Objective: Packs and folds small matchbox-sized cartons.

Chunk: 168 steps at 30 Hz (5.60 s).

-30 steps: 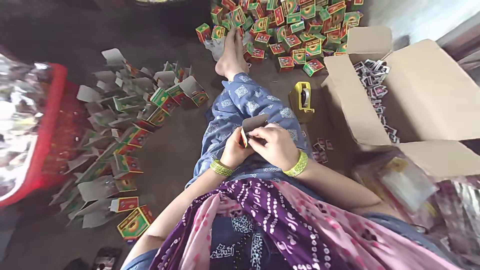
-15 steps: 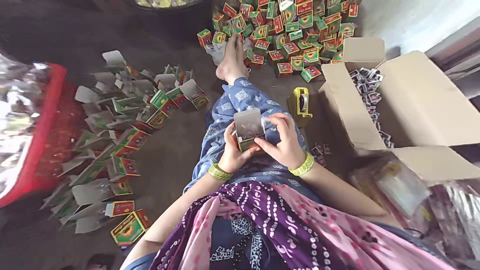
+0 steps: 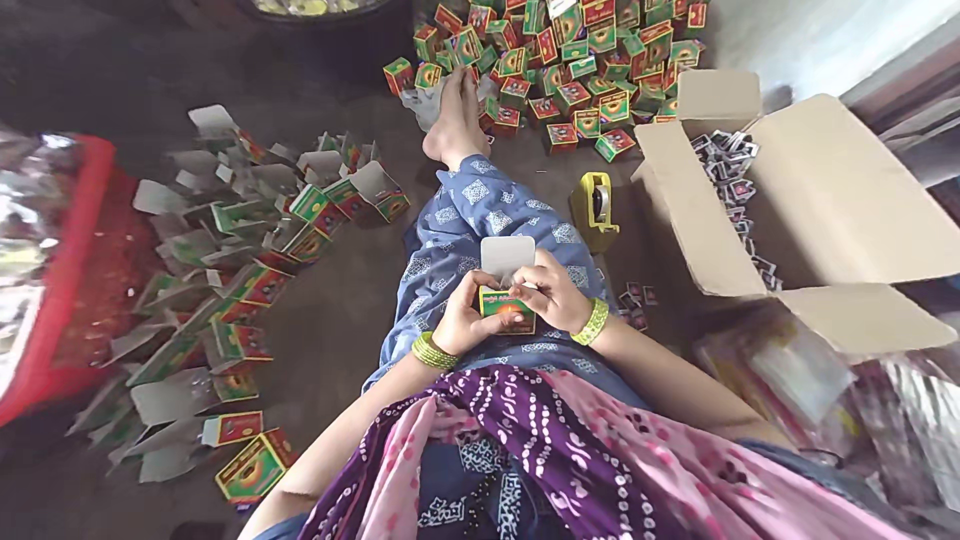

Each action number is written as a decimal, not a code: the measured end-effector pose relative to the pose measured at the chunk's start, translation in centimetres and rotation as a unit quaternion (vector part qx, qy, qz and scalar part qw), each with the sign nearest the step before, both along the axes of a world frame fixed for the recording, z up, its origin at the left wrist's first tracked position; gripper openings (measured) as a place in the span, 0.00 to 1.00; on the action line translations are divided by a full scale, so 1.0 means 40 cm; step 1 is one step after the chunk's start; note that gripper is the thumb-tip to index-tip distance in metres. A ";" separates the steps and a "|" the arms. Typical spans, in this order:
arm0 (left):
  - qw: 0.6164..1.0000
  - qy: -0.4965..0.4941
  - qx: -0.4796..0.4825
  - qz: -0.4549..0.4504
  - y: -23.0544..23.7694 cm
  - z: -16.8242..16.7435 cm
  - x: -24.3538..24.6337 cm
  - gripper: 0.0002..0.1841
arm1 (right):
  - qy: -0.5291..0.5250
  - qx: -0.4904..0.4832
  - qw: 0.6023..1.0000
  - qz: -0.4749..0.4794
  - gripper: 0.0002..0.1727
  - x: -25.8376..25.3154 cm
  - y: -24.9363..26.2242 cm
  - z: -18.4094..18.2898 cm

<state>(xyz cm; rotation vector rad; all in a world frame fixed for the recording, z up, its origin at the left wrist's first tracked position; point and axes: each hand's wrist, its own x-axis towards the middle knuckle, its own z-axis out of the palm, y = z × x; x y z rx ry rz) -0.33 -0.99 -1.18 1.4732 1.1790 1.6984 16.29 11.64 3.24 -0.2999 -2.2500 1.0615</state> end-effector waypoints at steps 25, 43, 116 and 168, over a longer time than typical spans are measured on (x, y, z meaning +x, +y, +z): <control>0.997 -0.034 -0.035 -0.057 0.005 -0.004 0.004 0.48 | -0.084 0.032 0.994 0.060 0.09 0.045 0.006 0.117; 0.995 -0.062 -0.076 0.010 0.009 -0.008 -0.004 0.14 | -0.043 -0.114 0.975 -0.183 0.24 0.127 0.111 0.018; 0.998 0.015 -0.042 0.047 -0.001 0.009 -0.008 0.30 | -0.104 -0.379 0.903 -0.172 0.32 -0.071 -0.034 0.049; 0.996 -0.018 0.091 -0.008 -0.061 0.202 -0.126 0.10 | -0.167 -0.291 0.879 0.337 0.42 -0.079 0.063 0.180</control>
